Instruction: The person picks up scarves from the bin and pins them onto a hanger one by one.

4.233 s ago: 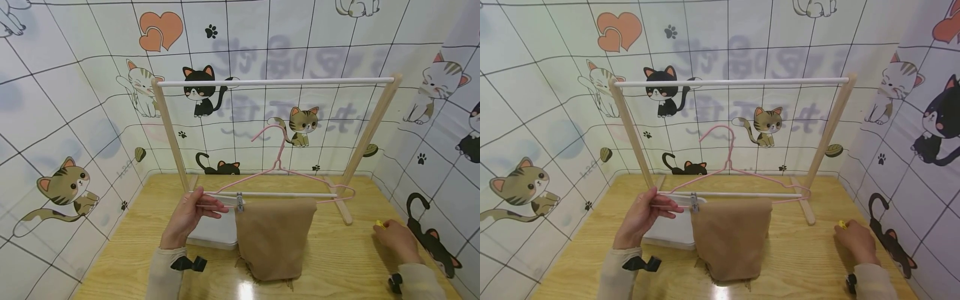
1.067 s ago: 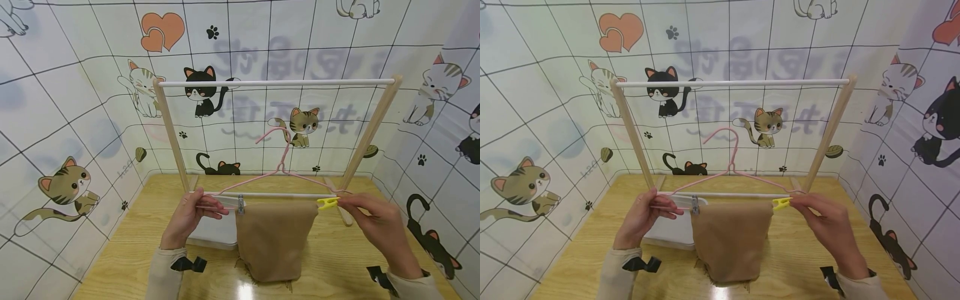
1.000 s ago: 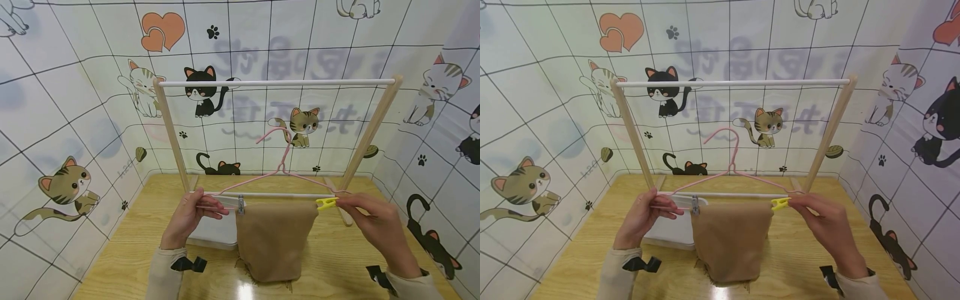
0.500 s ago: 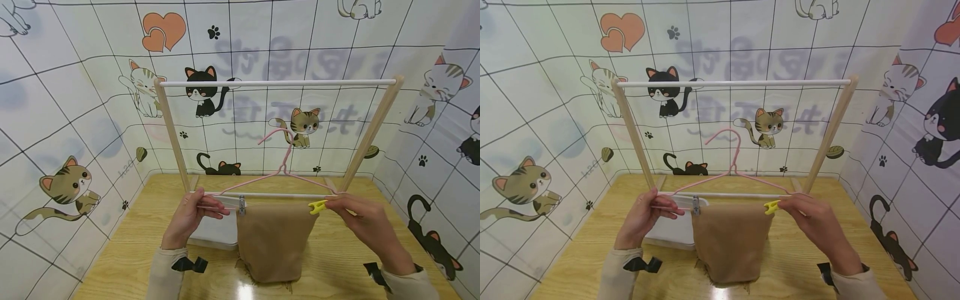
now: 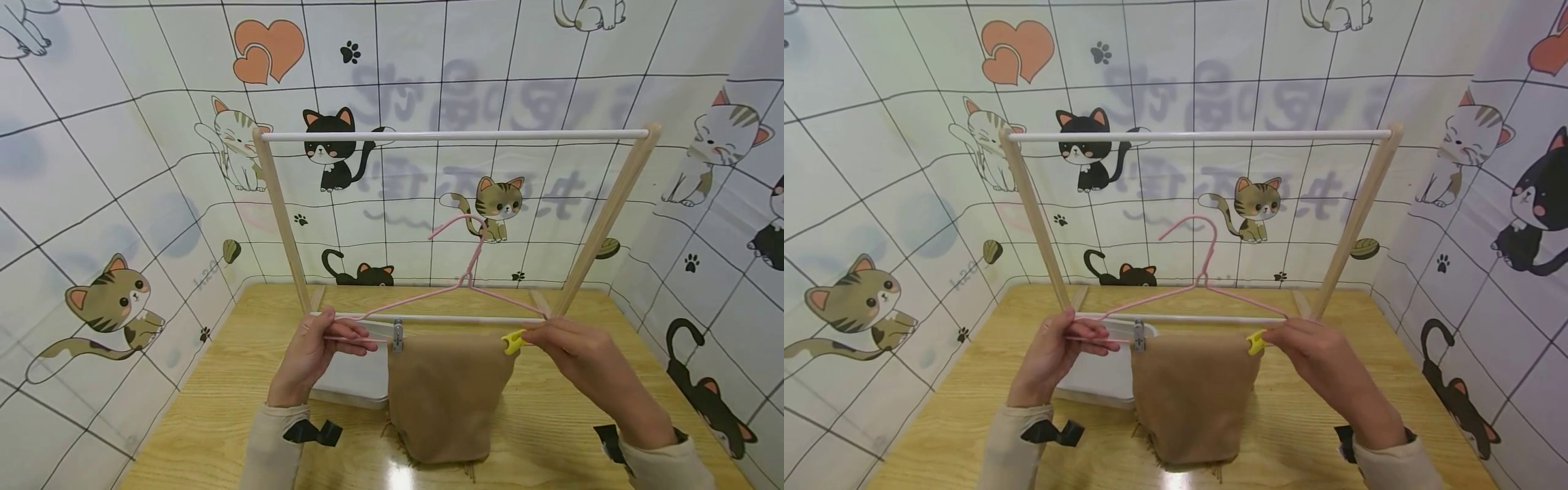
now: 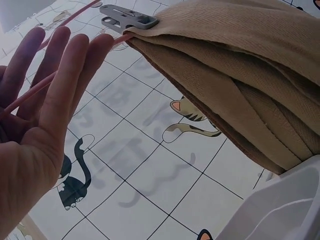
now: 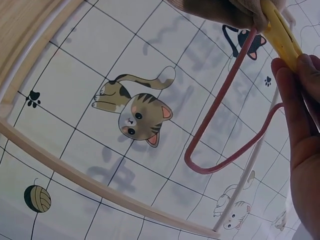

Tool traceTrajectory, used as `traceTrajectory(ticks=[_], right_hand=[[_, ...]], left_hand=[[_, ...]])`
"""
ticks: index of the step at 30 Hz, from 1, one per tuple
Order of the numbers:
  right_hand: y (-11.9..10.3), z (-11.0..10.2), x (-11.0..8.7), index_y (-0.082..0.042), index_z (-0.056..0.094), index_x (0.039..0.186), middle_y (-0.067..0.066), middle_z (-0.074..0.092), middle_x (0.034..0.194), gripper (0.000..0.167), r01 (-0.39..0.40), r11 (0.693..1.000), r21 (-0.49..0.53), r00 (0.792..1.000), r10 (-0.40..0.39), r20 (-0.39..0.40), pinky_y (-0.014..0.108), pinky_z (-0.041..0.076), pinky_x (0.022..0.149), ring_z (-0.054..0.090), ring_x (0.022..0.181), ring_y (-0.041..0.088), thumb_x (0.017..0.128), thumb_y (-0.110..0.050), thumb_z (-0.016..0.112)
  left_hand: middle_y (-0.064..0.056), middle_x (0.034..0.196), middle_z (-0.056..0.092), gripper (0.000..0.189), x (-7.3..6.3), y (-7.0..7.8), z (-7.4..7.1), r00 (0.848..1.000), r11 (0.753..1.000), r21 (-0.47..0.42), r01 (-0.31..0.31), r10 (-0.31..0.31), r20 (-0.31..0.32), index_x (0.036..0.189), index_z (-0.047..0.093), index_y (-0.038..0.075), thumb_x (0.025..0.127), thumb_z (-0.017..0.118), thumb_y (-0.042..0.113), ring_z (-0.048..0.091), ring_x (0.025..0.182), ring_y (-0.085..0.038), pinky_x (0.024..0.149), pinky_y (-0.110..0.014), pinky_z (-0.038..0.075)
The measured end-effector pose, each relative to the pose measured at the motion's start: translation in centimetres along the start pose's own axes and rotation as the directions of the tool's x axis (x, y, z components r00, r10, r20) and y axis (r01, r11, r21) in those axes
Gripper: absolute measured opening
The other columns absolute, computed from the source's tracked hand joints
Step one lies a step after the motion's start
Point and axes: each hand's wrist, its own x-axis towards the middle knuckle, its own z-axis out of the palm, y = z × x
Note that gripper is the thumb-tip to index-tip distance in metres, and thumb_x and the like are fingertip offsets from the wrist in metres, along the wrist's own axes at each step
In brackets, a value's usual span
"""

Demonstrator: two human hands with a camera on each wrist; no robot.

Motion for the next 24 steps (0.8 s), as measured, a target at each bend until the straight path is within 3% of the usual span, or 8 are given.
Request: traceTrajectory(ticks=[10, 16, 21, 24], right_hand=[[-0.18, 0.08, -0.15, -0.015, 0.079, 0.097, -0.004, 0.077, 0.103, 0.049, -0.003, 1.0, 0.005, 1.0, 0.003, 0.02, 0.009, 0.051, 0.085, 0.072, 0.089, 0.013, 0.108, -0.046, 0.042], [-0.15, 0.07, -0.29, -0.015, 0.079, 0.097, -0.001, 0.077, 0.104, 0.051, -0.054, 0.998, 0.018, 0.996, 0.053, 0.071, 0.008, 0.05, 0.085, 0.072, 0.094, 0.016, 0.106, -0.05, 0.043], [-0.09, 0.14, -0.36, -0.012, 0.078, 0.105, 0.002, 0.076, 0.111, 0.051, -0.104, 0.995, 0.002, 0.991, 0.104, 0.083, 0.006, 0.044, 0.096, 0.071, 0.102, 0.019, 0.105, -0.052, 0.045], [-0.1, 0.11, -0.59, -0.011, 0.075, 0.116, 0.002, 0.075, 0.113, 0.037, -0.133, 0.991, -0.009, 0.99, 0.133, 0.054, 0.008, 0.048, 0.09, 0.07, 0.099, 0.018, 0.103, -0.042, 0.06]], left_hand=[[-0.008, 0.113, 0.076, 0.066, 0.16, 0.06, 0.38, 1.0, 1.0, -0.029, 0.0, -0.001, -0.024, 0.1, 0.081, 0.004, 0.114, 0.017, 0.012, 0.077, 0.094, -0.029, 0.081, -0.041, 0.062], [-0.008, 0.112, 0.077, 0.063, 0.03, -0.02, 0.25, 0.999, 1.0, -0.018, 0.018, -0.019, -0.033, 0.1, 0.081, 0.005, 0.115, 0.021, 0.016, 0.077, 0.093, -0.029, 0.079, -0.039, 0.062], [-0.01, 0.112, 0.076, 0.063, 0.0, -0.12, 0.14, 0.999, 0.999, -0.026, 0.024, -0.024, -0.026, 0.1, 0.081, 0.004, 0.115, 0.02, 0.016, 0.077, 0.092, -0.03, 0.077, -0.038, 0.062], [-0.01, 0.112, 0.076, 0.063, 0.05, -0.18, 0.08, 0.999, 0.999, -0.033, 0.032, -0.033, -0.022, 0.1, 0.081, 0.003, 0.115, 0.021, 0.017, 0.077, 0.093, -0.03, 0.076, -0.038, 0.062]])
